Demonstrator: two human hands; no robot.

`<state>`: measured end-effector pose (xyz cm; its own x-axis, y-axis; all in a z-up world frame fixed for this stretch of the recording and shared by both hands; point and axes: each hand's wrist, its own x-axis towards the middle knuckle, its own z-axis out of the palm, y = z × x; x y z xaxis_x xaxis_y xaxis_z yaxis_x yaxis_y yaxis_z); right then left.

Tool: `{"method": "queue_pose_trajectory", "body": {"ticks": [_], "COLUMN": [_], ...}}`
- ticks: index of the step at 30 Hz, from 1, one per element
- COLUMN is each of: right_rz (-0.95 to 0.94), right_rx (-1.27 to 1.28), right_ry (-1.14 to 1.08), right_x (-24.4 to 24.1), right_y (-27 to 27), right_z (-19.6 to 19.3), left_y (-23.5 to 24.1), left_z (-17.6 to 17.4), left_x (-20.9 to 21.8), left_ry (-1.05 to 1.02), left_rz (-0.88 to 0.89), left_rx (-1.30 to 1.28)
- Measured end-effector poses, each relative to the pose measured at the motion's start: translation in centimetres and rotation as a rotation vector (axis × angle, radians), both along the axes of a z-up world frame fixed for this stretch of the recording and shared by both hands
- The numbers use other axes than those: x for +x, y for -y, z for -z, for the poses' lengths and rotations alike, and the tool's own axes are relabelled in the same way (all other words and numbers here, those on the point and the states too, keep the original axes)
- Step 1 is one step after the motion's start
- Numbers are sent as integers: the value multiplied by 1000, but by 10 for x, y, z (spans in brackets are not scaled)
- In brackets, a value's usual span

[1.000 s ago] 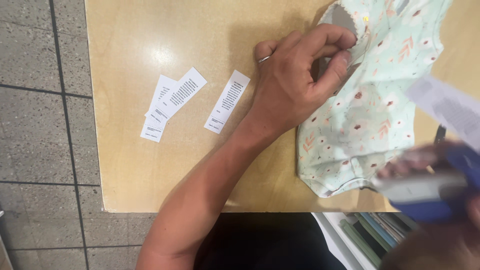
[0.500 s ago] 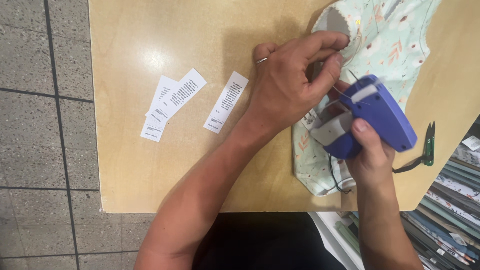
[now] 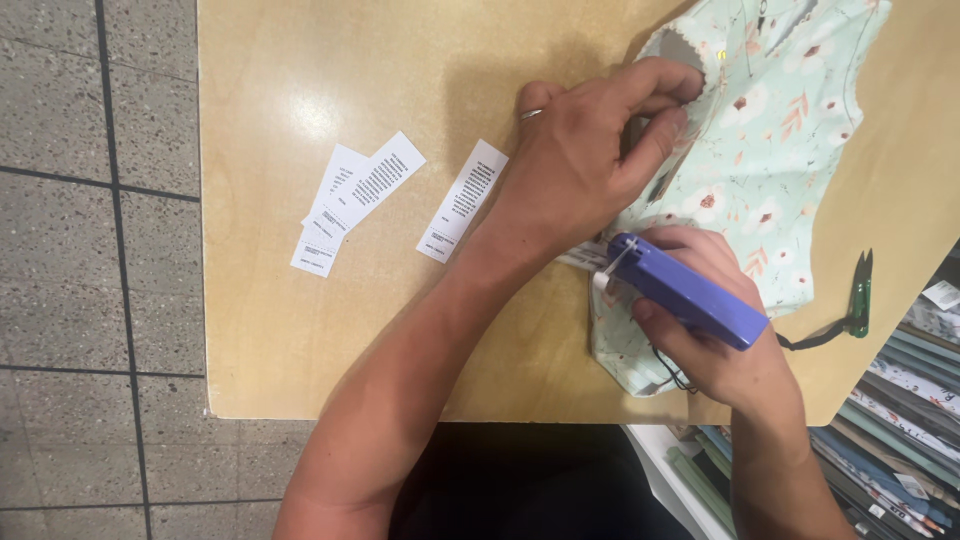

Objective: The person uses a handheld blue stapler to attach white paper tags to a light green patterned baby onesie on a wooden table. The person repeatedly staples the tags onto the garment's shoulder area and then uses scissors to trim the excess tag material.

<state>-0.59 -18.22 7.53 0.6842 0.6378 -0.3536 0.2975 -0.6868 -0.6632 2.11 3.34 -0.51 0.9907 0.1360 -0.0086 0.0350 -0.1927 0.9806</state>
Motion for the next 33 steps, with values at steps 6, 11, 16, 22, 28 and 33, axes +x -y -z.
{"method": "queue_pose_trajectory", "body": {"ticks": [6, 11, 16, 22, 28, 33], "right_rz": [329, 359, 697, 834, 968, 838], "right_rx": [68, 7, 375, 438, 458, 525], "right_ry": [-205, -178, -205, -286, -281, -213], "right_x": [-7, -13, -22, -9, -15, -10], "right_y": [8, 21, 39, 44, 63, 66], "right_z": [4, 9, 20, 30, 43, 32], "left_y": [-5, -5, -11, -16, 8, 0], "left_z": [-6, -7, -25, -31, -10, -10], "left_x": [-3, -4, -8, -9, -20, -19], "left_ry": [-7, 269, 387, -8, -63, 0], "left_rz": [-29, -231, -246, 148, 550, 489], "left_rx": [-5, -91, -151, 31, 577, 462]}}
